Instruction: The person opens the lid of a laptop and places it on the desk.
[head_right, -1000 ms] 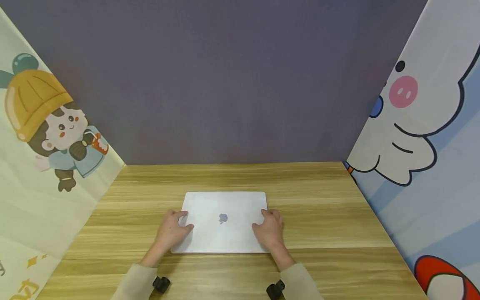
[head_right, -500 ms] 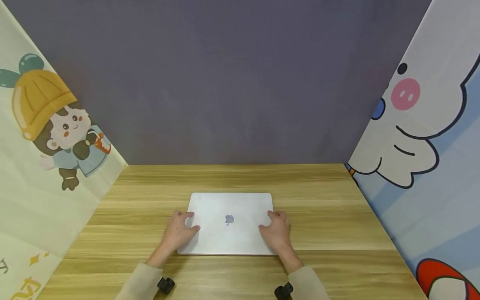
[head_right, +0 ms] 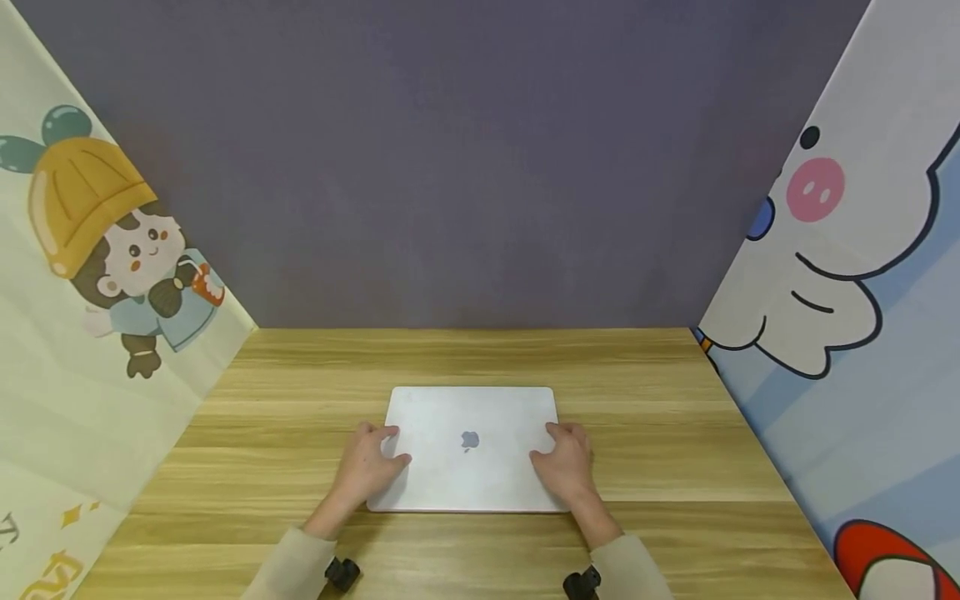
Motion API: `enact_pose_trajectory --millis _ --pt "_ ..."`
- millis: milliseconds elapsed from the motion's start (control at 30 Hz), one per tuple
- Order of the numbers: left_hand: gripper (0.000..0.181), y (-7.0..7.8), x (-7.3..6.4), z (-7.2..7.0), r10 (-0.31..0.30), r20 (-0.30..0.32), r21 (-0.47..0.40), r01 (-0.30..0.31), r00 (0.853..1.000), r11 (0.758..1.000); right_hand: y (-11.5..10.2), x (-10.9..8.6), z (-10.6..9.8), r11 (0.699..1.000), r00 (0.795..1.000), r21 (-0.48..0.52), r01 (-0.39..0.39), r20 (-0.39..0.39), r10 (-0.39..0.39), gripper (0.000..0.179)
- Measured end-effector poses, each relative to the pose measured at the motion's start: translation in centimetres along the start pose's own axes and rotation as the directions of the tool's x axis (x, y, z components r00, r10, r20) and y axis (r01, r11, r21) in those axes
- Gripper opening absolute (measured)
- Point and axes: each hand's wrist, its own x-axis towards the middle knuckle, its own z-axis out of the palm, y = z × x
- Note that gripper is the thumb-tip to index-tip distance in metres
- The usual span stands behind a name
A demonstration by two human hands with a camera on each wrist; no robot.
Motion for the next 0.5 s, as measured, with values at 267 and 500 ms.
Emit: enact_pose_trajectory --millis 267,500 --pt "0.053 -0.1 0.0 -0.3 0.016 0.045 0.015 -0.017 0.999 1.0 0.5 -0.1 -0.5 1.0 0.999 -0.023 -0.006 0.045 0.007 0.058" --pt "0.059 -0.7 0.5 -1.0 0.039 0.124 0.055 -0.046 0.991 0.997 1.0 0.4 -1.2 0.994 0.994 -0.08 0.074 0.083 -0.068 0.055"
